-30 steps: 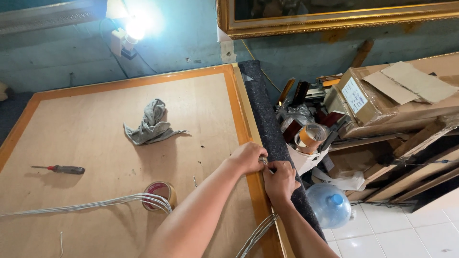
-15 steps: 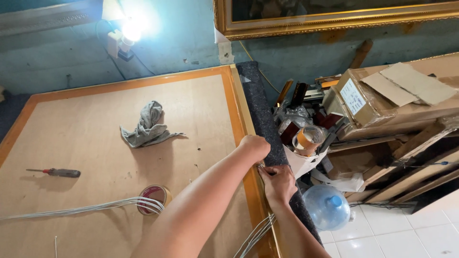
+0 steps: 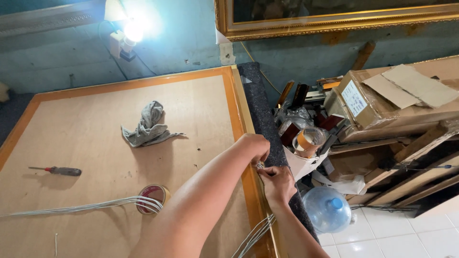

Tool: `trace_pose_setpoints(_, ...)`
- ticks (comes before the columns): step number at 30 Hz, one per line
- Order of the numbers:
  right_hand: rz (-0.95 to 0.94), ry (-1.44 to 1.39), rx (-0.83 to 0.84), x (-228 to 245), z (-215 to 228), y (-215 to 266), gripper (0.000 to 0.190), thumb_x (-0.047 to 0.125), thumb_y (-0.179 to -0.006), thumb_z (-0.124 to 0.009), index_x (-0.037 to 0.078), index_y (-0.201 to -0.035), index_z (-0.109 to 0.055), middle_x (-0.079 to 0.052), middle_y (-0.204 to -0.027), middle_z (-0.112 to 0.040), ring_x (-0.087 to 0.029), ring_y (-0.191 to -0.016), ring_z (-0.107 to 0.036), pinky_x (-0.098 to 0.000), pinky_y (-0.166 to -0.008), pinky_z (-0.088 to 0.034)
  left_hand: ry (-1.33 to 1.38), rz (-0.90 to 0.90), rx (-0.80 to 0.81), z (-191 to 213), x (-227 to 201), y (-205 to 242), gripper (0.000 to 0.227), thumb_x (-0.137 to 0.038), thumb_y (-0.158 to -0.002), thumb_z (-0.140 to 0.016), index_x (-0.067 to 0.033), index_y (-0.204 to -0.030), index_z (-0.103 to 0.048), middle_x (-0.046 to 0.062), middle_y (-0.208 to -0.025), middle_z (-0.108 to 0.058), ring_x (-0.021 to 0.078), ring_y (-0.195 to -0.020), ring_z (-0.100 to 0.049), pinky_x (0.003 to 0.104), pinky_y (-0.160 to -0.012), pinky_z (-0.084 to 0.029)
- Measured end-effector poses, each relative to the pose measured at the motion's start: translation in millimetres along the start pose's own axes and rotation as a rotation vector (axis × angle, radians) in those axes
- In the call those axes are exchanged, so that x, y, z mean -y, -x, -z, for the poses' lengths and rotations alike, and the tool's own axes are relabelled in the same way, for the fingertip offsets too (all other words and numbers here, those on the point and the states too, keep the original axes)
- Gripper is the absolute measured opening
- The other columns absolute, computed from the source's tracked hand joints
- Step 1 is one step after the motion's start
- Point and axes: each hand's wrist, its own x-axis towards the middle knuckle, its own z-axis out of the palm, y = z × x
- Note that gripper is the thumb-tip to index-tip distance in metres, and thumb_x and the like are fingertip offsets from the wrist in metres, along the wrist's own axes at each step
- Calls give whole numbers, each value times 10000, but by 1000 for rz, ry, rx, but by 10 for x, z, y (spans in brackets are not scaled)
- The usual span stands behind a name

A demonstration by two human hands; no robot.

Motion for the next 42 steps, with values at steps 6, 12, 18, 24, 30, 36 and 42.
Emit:
trace_pose_setpoints(6,-23,12,6,19,-16,-16,209,503,-613,-687,339,-742,-703,46,-899,-594,-226,-950,-574,-373,-838,-463,36,-77,0,-30,30,-4,270,-213,-512,-854,-333,-697,-697,-64,-771,-669,202,-802,-631,356,-767,-528)
trace_pose_setpoints(12,-28,-32,14,-15,-11,-58,190,452,-594,-714,326,-736,-707,32,-882,-596,-218,-951,-571,-355,-846,-466,78,-135,36,-303,189,-334,172,-214,-574,-804,-307,-672,-698,-27,-767,-675,233,-806,-635,322,-777,-529)
trace_pose_setpoints(18,-25,-50,21,10,18,-29,260,493,-579,-720,300,-753,-714,20,-892,-606,-230,-954,-574,-368,-850,-468,179,-55,-25,-110,184,-161,329,-180,-466,-866,-258,-713,-662,-6,-746,-658,239,-823,-639,346,-727,-528)
trace_pose_setpoints(24,-29,-7,40,10,12,-42,279,530,-592,-679,304,-753,-707,36,-933,-602,-228,-992,-554,-373,-873,-439,85,-152,57,-83,179,-108,269,-130,-605,-775,-358,-721,-691,-90,-789,-677,198,-833,-637,314,-794,-511)
trace_pose_setpoints(30,-35,45,46,67,7,-20,298,532,-638,-649,287,-796,-710,35,-946,-606,-226,-992,-558,-379,-884,-416,100,-81,42,-24,186,-40,159,-215,-675,-739,-357,-731,-696,-79,-794,-677,203,-810,-629,340,-794,-498)
trace_pose_setpoints(36,-10,29,74,51,32,-23,257,520,-657,-645,304,-783,-703,31,-938,-610,-236,-1011,-554,-385,-892,-412,-118,18,209,-183,169,-362,293,-542,-682,-624,-326,-872,-680,-72,-993,-634,213,-1105,-448,473,-951,-353)
trace_pose_setpoints(42,-14,-19,110,31,51,-30,268,551,-627,-661,325,-763,-709,37,-904,-644,-243,-988,-565,-367,-852,-457,-190,21,390,-138,111,-454,386,-540,-735,-577,-298,-1032,-624,-87,-1191,-532,213,-1250,-283,479,-1003,-288)
